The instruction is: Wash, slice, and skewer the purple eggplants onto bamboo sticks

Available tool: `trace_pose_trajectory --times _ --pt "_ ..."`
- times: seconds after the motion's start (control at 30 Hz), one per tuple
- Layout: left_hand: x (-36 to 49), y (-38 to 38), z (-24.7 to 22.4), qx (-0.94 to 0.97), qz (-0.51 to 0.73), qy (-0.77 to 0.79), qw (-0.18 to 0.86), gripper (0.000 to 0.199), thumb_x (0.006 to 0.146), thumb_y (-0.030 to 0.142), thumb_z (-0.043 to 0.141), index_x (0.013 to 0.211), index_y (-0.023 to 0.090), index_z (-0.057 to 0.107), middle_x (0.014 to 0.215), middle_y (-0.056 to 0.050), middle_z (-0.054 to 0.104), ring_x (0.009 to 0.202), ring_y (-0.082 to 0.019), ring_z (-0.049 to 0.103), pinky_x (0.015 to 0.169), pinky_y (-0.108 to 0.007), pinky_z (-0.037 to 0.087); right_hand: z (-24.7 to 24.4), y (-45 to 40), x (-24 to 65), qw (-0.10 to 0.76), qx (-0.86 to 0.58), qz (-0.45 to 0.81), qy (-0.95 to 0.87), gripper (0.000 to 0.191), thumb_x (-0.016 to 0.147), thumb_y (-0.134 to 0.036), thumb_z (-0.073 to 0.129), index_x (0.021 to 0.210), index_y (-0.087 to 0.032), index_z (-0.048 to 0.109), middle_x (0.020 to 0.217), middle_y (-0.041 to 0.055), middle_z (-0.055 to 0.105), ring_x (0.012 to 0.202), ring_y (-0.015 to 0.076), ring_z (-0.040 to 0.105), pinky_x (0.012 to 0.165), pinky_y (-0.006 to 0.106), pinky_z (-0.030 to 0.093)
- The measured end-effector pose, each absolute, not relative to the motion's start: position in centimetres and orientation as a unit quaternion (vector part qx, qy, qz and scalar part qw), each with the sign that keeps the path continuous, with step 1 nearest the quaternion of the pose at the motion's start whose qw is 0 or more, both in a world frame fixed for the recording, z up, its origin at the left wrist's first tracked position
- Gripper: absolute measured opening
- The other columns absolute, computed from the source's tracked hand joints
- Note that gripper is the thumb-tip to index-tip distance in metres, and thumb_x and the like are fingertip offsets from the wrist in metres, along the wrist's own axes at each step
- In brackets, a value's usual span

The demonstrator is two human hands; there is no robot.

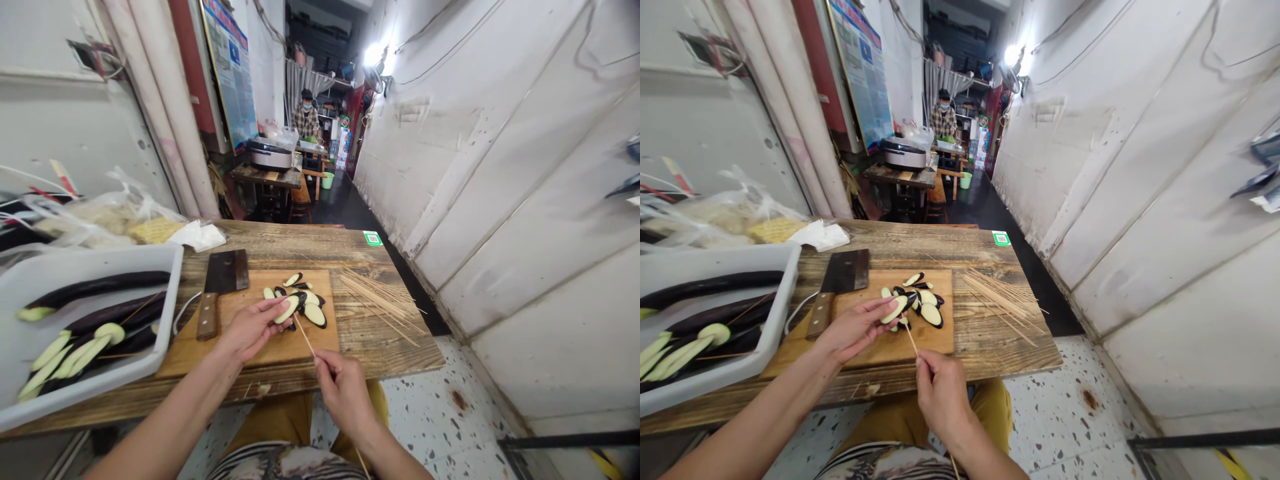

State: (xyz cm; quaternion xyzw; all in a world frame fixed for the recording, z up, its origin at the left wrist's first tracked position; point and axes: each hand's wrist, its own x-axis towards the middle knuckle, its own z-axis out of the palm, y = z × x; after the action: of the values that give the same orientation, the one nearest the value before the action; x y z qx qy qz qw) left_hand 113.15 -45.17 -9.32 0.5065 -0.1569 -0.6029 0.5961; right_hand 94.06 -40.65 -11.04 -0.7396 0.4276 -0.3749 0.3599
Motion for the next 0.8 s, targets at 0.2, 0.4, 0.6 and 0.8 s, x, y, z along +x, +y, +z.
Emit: trace_pose_trajectory --times 0.2,0.4,0.6,0.8 --pt "113.1 -45.1 -9.2 0.506 -0.620 -0.167 0.577 0.013 0.074 0.000 0.062 0.082 0.007 0.069 0.074 -0.007 0.069 0.053 -0.008 0.060 0.050 -0.018 0.054 -11.4 -40.9 94.5 0.382 -0.716 -0.403 0.423 0.029 0.087 -0.024 0.047 0.098 -0.014 0.073 0.080 0.0092 0.072 0.071 0.0217 0.067 0.063 0.029 0.050" --pt "112.5 -45.0 -8.6 0.477 -0.624 -0.139 0.602 0.013 0.077 0.001 0.058 0.082 0.008 0.068 0.074 -0.006 0.068 0.055 -0.009 0.061 0.048 -0.017 0.053 -12.2 -41.6 94.4 0.402 -0.700 -0.428 0.407 0.031 0.087 -0.028 0.049 0.099 -0.012 0.072 0.083 0.0118 0.072 0.075 0.0230 0.067 0.068 0.032 0.052" --pt "111.1 -44.4 -8.0 0.449 -0.606 -0.116 0.646 0.012 0.082 0.009 0.056 0.084 0.009 0.067 0.081 -0.009 0.069 0.063 -0.013 0.065 0.046 -0.017 0.053 -12.1 -41.0 94.6 0.434 -0.680 -0.443 0.391 0.029 0.087 -0.029 0.049 0.095 -0.014 0.072 0.060 0.0040 0.064 0.067 0.0203 0.064 0.060 0.028 0.050" --pt "110.7 -44.3 -7.6 0.469 -0.585 -0.143 0.646 0.014 0.080 0.006 0.056 0.084 0.007 0.069 0.081 -0.009 0.069 0.060 -0.010 0.062 0.045 -0.014 0.052 -12.2 -40.6 94.5 0.411 -0.674 -0.463 0.403 0.028 0.087 -0.031 0.050 0.093 -0.014 0.072 0.070 0.0055 0.068 0.059 0.0163 0.059 0.055 0.025 0.047"
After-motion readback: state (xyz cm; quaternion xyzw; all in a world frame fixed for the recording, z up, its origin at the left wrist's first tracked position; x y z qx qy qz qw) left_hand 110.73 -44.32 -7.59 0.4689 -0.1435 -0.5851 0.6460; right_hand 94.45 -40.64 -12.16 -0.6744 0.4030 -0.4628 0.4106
